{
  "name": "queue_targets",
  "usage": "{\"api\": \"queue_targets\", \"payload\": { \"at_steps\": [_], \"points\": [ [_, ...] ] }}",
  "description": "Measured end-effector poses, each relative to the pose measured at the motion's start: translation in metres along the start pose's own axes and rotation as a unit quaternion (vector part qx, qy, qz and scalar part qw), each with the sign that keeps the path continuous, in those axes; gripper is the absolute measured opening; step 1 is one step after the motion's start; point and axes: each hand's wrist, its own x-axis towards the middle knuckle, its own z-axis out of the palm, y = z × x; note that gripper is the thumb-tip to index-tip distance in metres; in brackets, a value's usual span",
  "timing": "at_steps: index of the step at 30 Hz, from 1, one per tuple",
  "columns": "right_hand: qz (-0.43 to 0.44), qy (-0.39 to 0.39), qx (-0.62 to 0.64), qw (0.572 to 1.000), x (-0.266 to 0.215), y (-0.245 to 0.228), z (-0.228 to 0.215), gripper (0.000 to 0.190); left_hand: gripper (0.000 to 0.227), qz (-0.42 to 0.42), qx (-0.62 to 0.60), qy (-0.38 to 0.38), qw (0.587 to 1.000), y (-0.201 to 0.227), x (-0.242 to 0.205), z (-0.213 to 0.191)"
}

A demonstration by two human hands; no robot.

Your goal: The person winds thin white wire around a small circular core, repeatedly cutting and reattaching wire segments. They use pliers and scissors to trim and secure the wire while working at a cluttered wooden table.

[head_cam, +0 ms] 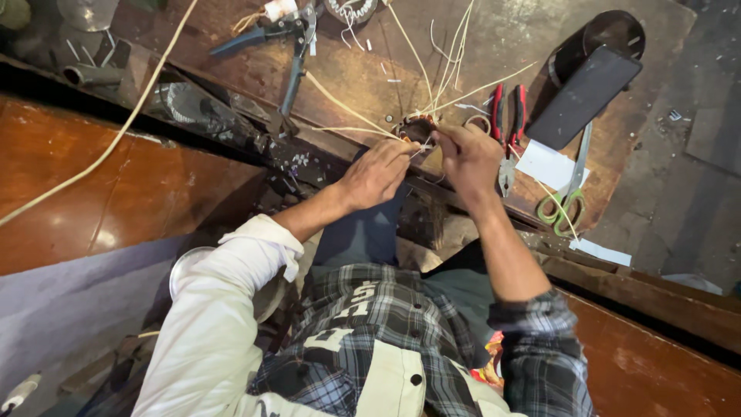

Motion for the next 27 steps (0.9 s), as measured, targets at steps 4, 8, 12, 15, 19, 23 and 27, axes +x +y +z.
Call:
{"api": "queue_targets", "payload": {
  "at_steps": [4, 8, 12, 15, 19, 23, 27],
  "points": [
    [-0.019, 0.012, 0.036, 0.999, 0.006, 0.010, 0.006, 0.011, 0.024, -0.134, -0.140, 0.046, 0.980, 0.008, 0.007, 0.001],
    [0.305, -0.083, 0.436, 0.843, -0.008, 0.020, 0.011, 0.028, 0.007, -0.348, -0.509, 0.038, 0.786, -0.006, 0.015, 0.017],
    [0.374, -0.167, 0.646, 0.644, 0.001, 0.033, 0.025, 0.035, 0.006, -0.360, -0.548, -0.002, 0.755, -0.039, 0.031, 0.024],
    [0.289, -0.245, 0.526, 0.761, 0.004, 0.037, 0.030, 0.036, 0.004, -0.341, -0.481, -0.052, 0.806, -0.048, 0.019, 0.024],
    [-0.038, -0.316, 0.193, 0.928, 0.024, 0.041, 0.011, 0.024, 0.010, -0.291, -0.473, -0.016, 0.832, -0.050, 0.007, 0.031],
    [-0.097, -0.347, 0.175, 0.916, 0.037, 0.042, 0.003, 0.019, 0.014, -0.259, -0.472, 0.033, 0.842, -0.051, -0.006, 0.043],
    [-0.045, -0.359, 0.158, 0.919, 0.032, 0.043, 0.003, 0.010, 0.015, -0.238, -0.402, 0.060, 0.882, -0.043, -0.008, 0.039]
  ]
}}
